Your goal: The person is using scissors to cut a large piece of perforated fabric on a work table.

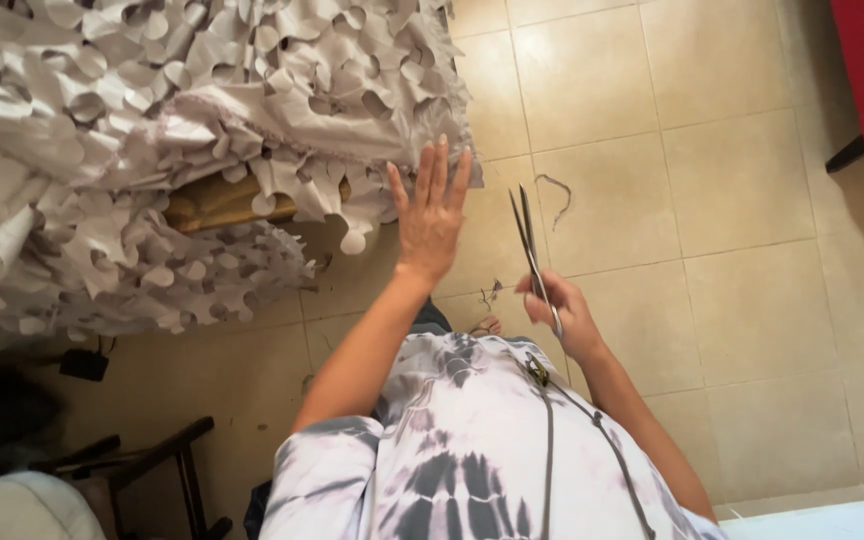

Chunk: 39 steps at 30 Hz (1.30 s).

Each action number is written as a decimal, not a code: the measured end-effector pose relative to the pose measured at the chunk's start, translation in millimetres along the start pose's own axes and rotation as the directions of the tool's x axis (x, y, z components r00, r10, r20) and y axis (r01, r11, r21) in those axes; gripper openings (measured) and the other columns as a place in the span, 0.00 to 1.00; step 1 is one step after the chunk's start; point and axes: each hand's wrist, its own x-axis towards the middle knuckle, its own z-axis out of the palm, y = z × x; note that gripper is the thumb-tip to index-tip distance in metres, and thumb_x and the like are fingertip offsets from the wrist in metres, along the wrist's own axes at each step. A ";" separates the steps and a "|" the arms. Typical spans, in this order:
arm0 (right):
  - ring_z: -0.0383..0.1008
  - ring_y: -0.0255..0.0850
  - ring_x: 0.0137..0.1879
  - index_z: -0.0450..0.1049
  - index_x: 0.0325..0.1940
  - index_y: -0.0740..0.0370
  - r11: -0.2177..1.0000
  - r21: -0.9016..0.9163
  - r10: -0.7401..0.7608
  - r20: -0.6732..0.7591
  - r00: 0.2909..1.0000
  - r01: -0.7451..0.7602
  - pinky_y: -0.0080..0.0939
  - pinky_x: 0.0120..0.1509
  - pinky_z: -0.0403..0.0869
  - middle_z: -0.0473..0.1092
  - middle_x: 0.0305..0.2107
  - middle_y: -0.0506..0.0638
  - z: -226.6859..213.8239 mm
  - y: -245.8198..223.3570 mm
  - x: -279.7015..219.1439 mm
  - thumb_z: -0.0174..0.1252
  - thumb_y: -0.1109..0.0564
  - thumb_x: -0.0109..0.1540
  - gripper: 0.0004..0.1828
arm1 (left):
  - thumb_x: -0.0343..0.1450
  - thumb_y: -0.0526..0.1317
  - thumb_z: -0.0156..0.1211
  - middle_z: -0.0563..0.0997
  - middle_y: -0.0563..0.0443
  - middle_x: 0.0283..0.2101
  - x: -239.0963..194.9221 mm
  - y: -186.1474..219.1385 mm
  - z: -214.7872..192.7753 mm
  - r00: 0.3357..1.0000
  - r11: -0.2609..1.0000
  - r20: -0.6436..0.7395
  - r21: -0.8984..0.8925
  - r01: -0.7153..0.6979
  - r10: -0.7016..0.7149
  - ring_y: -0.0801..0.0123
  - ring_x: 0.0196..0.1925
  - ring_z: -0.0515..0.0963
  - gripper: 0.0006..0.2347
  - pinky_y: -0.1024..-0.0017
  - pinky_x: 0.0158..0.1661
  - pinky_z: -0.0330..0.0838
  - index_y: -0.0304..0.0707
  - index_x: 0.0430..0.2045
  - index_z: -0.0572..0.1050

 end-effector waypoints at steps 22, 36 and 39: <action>0.69 0.35 0.24 0.75 0.45 0.71 0.978 0.197 0.086 -0.078 0.993 -0.069 0.33 0.29 0.68 0.68 0.19 0.51 50.2 21.1 83.5 0.66 0.50 0.60 0.21 | 0.74 0.47 0.60 0.82 0.53 0.51 33.6 -80.0 -2.6 0.974 0.883 -0.144 -0.413 -0.221 0.177 0.64 0.42 0.76 0.09 0.65 0.44 0.69 0.64 0.46 0.82; 0.69 0.35 0.24 0.76 0.42 0.67 0.983 0.113 0.143 0.013 0.990 -0.144 0.33 0.28 0.66 0.68 0.17 0.50 46.7 -28.8 106.1 0.65 0.46 0.61 0.20 | 0.77 0.42 0.56 0.83 0.48 0.51 52.2 -70.7 -16.3 0.960 0.867 -0.251 -0.444 -0.226 0.122 0.64 0.40 0.75 0.08 0.68 0.43 0.69 0.58 0.43 0.83; 0.67 0.32 0.23 0.76 0.43 0.67 0.986 0.087 0.139 0.013 0.990 -0.140 0.31 0.28 0.65 0.67 0.15 0.49 35.4 1.4 111.1 0.65 0.49 0.61 0.18 | 0.77 0.42 0.56 0.83 0.48 0.51 51.4 -69.7 -17.7 0.961 0.875 -0.249 -0.432 -0.220 0.119 0.64 0.40 0.75 0.08 0.68 0.44 0.69 0.59 0.43 0.83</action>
